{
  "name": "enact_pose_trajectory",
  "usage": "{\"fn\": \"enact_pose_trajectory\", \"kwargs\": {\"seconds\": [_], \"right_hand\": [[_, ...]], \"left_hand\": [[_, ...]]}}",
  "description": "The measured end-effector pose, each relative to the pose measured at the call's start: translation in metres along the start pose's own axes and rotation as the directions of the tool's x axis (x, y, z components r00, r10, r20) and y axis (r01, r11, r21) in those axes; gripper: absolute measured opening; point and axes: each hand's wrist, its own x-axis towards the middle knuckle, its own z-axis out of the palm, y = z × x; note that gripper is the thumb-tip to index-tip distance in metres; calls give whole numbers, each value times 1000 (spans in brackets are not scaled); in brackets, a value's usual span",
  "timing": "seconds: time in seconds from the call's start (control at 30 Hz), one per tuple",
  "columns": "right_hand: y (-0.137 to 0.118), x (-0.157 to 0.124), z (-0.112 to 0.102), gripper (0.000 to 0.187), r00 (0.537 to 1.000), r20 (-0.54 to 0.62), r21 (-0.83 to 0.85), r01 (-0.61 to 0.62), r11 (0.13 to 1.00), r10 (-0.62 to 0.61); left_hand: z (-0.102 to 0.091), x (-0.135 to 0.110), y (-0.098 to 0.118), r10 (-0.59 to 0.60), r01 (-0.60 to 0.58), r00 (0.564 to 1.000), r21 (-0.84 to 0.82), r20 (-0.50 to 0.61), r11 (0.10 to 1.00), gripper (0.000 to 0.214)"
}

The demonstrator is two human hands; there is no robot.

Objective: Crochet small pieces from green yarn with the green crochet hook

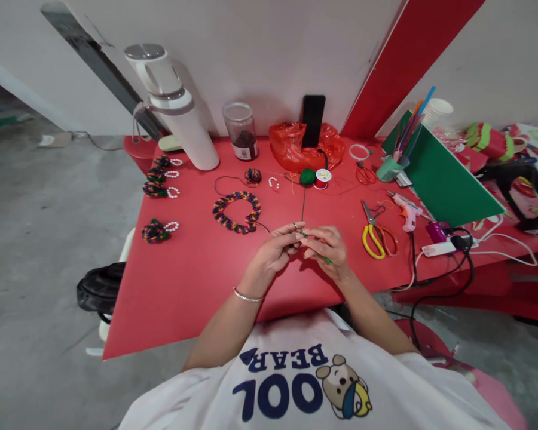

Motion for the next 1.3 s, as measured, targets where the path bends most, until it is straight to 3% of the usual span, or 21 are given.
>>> {"fn": "enact_pose_trajectory", "kwargs": {"seconds": [0.1,0.27,0.77,1.07,1.3], "right_hand": [[6,8,-15,31,997,59,80,46,996,-50],[9,16,-30,29,985,160,64,47,997,-57],[0,29,-53,31,954,243,100,154,983,-174],[-9,36,-65,30,931,329,158,109,981,-156],[-12,32,-59,31,956,285,188,10,982,-64]], "left_hand": [[0,-2,3,1,-1,1000,16,16,1000,44],[2,-5,6,20,-20,1000,60,-2,998,43],[-2,-7,12,29,-35,999,147,38,988,39],[-4,-8,15,-34,10,992,195,121,981,36],[-3,-7,13,5,-28,993,186,119,982,36]]}}
